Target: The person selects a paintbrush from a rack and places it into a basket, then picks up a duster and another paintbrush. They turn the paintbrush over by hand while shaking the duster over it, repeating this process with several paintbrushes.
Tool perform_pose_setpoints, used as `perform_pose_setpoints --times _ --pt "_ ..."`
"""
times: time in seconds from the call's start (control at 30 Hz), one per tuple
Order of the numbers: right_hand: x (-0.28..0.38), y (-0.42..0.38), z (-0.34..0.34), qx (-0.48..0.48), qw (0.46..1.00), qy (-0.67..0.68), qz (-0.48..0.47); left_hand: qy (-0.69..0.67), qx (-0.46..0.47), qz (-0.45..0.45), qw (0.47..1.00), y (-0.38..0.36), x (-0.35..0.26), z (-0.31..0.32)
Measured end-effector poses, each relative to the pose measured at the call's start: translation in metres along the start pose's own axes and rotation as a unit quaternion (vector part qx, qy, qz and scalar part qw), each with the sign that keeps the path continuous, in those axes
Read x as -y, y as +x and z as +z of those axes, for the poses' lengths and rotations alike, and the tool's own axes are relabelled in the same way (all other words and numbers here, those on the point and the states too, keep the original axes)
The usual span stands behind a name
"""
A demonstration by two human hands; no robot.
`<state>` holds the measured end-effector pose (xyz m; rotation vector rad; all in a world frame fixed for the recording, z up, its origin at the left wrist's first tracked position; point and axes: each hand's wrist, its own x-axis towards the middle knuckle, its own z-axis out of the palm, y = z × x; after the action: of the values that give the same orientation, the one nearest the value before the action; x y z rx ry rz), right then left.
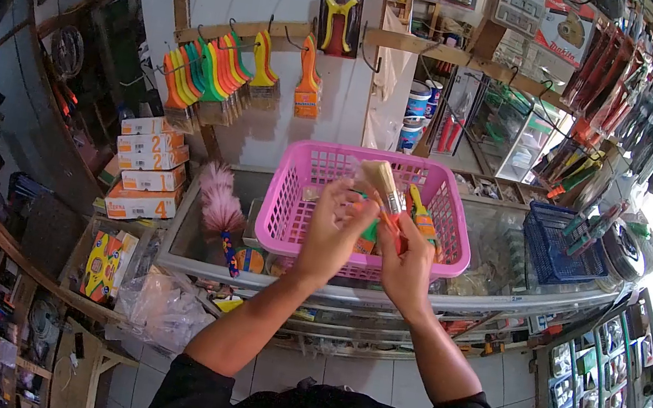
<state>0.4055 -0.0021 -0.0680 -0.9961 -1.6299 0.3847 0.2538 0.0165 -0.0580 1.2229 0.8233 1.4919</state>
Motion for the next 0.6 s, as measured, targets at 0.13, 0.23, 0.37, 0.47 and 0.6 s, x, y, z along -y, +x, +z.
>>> perform_pose_setpoints --times 0.13,0.23,0.37,0.47,0.6 --pt "-0.003 -0.001 0.005 -0.033 0.989 -0.102 -0.1 0.047 0.105 0.114 0.987 -0.016 -0.007 0.02" --pt "0.005 -0.011 0.006 0.02 0.985 -0.12 -0.121 0.013 0.068 0.096 0.993 -0.009 0.0 0.017" --pt "0.009 -0.017 0.005 0.036 0.985 -0.122 -0.114 -0.016 0.016 0.069 0.997 -0.007 -0.006 0.01" --pt "0.005 -0.023 0.008 0.052 0.992 -0.081 -0.078 -0.052 0.013 0.089 0.995 -0.004 -0.004 0.008" --pt "0.003 -0.028 0.014 0.039 0.992 -0.072 -0.093 -0.033 0.001 0.081 0.996 -0.001 -0.009 0.004"
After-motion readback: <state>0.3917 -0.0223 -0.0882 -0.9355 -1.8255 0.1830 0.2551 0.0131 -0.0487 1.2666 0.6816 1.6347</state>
